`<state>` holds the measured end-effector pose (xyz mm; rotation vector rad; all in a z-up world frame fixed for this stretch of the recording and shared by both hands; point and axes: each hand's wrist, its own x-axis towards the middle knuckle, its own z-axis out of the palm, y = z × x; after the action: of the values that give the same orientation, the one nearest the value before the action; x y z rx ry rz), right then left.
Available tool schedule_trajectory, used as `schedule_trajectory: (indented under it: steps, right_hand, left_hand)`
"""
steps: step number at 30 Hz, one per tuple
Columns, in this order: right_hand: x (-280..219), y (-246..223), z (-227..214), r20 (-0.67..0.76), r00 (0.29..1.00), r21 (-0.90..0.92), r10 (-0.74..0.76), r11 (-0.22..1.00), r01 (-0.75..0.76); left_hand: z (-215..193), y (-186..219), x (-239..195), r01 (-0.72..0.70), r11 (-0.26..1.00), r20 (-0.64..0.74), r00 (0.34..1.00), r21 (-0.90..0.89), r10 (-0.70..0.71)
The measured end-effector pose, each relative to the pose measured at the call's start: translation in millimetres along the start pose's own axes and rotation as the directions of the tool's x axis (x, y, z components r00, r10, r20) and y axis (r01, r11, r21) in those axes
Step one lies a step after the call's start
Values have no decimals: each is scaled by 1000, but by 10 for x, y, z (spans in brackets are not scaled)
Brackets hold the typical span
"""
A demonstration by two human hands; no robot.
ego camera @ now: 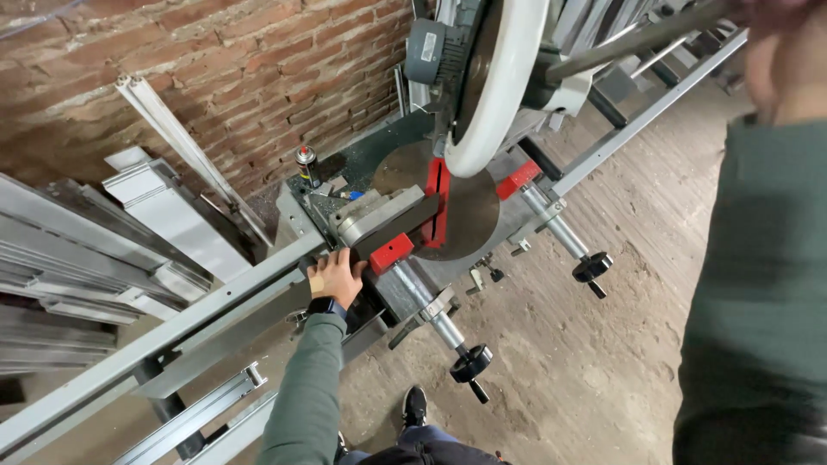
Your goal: Using a miter saw to cut metal profiles to specific lengths.
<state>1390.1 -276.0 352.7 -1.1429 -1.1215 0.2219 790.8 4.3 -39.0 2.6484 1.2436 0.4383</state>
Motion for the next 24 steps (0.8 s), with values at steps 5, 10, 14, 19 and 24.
schedule_trajectory:
  steps: [5, 10, 14, 19, 24]
  right_hand:
    - [-1208, -1478, 2244, 188, 975, -316, -115, 933, 171]
    - [-2373, -1261, 2685, -15, 971, -337, -238, 916, 219]
    - [-2705, -1330, 3203, -103, 955, -288, -277, 928, 238]
    - [-2976, -1256, 3166, 28, 990, -437, -141, 889, 140]
    - [-3211, -1175, 3264, 71, 988, -457, -136, 876, 153]
  left_hand:
    - [33, 34, -2, -23, 1000, -61, 998, 4, 23]
    - [-102, 105, -17, 7, 1000, -50, 999, -11, -7]
    - [-162, 135, -38, -3, 996, -62, 998, -84, -2]
    - [-165, 142, -36, -16, 995, -67, 998, -99, 9]
    - [-189, 145, -25, -5, 995, -44, 999, -103, 0]
